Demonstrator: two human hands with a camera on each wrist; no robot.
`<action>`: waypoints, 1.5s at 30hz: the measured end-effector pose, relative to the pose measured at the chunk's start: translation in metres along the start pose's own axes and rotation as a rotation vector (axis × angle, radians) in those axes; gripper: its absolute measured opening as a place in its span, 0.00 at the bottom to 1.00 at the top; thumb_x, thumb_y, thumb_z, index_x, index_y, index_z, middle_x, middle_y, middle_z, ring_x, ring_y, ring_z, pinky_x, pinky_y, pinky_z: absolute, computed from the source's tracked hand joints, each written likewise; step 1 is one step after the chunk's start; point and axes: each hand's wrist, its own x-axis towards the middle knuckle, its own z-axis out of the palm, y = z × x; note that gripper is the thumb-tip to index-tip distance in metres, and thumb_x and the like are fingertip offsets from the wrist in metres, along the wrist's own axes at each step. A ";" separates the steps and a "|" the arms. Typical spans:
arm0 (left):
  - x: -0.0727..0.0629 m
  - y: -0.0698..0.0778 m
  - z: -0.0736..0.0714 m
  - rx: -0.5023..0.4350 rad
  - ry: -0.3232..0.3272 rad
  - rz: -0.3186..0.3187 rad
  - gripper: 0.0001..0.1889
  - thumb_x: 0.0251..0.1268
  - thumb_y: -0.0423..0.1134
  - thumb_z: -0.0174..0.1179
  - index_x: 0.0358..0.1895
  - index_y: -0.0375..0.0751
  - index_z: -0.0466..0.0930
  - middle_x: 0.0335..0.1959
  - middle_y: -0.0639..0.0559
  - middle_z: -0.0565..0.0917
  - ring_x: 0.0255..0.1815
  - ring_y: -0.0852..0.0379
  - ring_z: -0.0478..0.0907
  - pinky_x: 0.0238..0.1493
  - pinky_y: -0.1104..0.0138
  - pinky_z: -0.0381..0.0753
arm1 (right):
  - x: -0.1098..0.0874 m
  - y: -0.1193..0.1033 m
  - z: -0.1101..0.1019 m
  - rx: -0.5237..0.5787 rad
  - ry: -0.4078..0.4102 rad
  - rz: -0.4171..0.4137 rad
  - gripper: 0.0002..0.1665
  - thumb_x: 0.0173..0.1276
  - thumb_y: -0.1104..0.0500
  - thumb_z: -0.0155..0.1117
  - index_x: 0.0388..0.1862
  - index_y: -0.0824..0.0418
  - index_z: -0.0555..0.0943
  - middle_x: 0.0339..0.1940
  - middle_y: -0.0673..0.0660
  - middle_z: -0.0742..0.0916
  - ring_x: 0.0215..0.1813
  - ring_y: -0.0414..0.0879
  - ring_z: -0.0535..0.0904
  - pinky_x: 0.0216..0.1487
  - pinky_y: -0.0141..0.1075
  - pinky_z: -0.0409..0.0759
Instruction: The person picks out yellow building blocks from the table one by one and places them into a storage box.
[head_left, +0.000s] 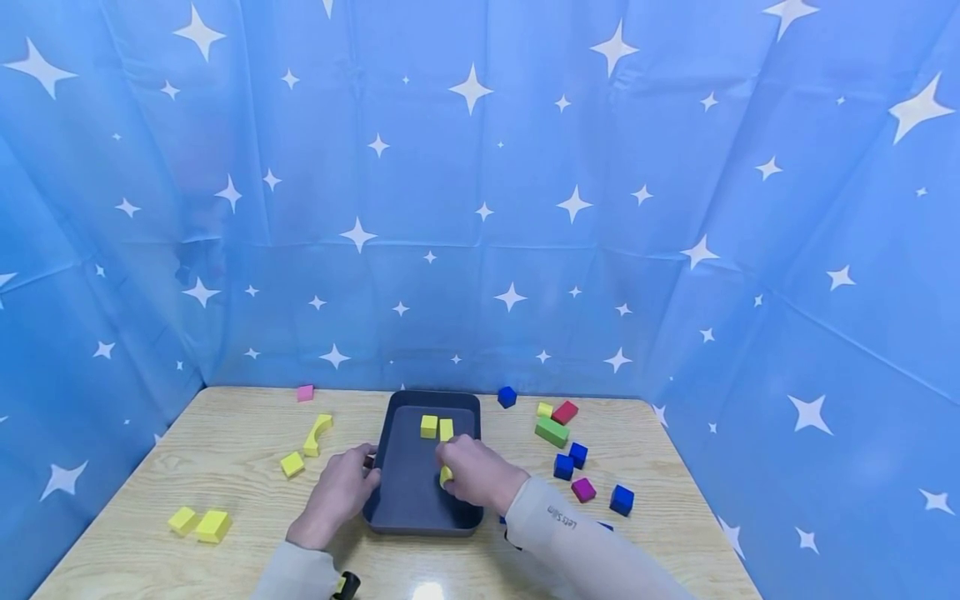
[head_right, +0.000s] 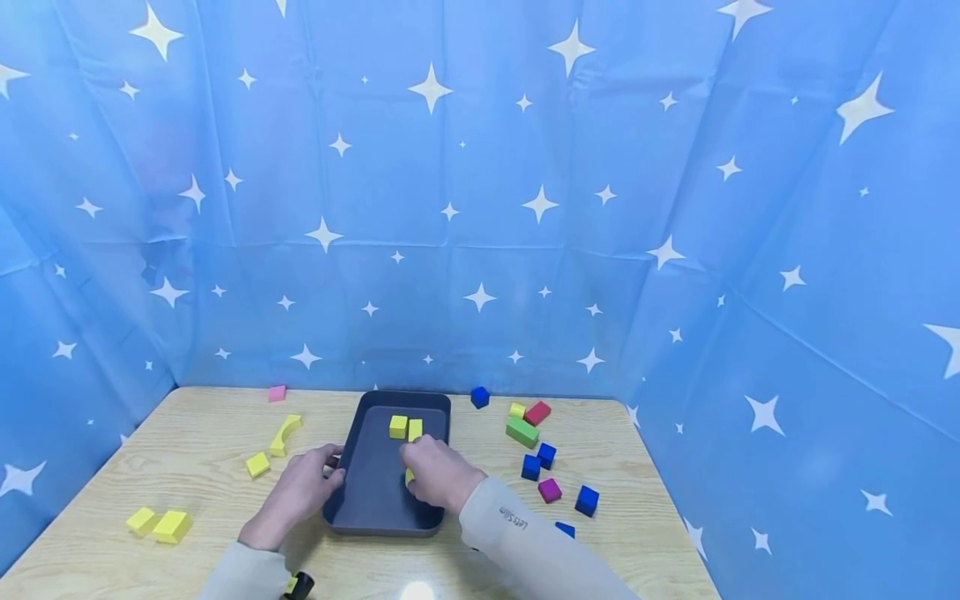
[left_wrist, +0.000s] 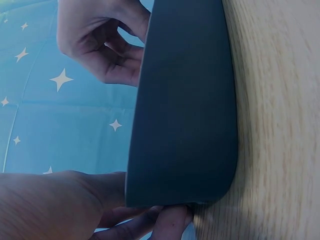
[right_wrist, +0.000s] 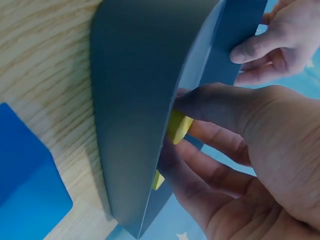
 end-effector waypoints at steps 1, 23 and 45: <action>0.000 0.000 0.000 -0.001 0.000 -0.001 0.22 0.83 0.31 0.66 0.73 0.25 0.84 0.57 0.34 0.95 0.52 0.45 0.94 0.51 0.52 0.98 | 0.000 0.000 0.000 -0.002 0.002 -0.003 0.16 0.74 0.63 0.86 0.58 0.61 0.94 0.53 0.56 0.98 0.55 0.44 0.97 0.52 0.29 0.95; 0.001 0.000 0.001 -0.015 -0.016 -0.014 0.23 0.84 0.31 0.65 0.75 0.25 0.83 0.59 0.33 0.94 0.53 0.44 0.94 0.51 0.52 0.98 | -0.003 0.011 -0.009 0.015 0.050 0.040 0.20 0.79 0.55 0.84 0.64 0.61 0.93 0.59 0.59 0.96 0.53 0.44 0.95 0.55 0.33 0.97; 0.003 -0.003 0.002 -0.018 -0.012 -0.010 0.22 0.84 0.31 0.65 0.74 0.26 0.84 0.58 0.33 0.94 0.50 0.47 0.93 0.47 0.55 0.97 | -0.021 0.054 -0.024 0.105 0.229 0.162 0.16 0.83 0.56 0.78 0.64 0.61 0.93 0.58 0.59 0.94 0.49 0.47 0.92 0.53 0.43 0.98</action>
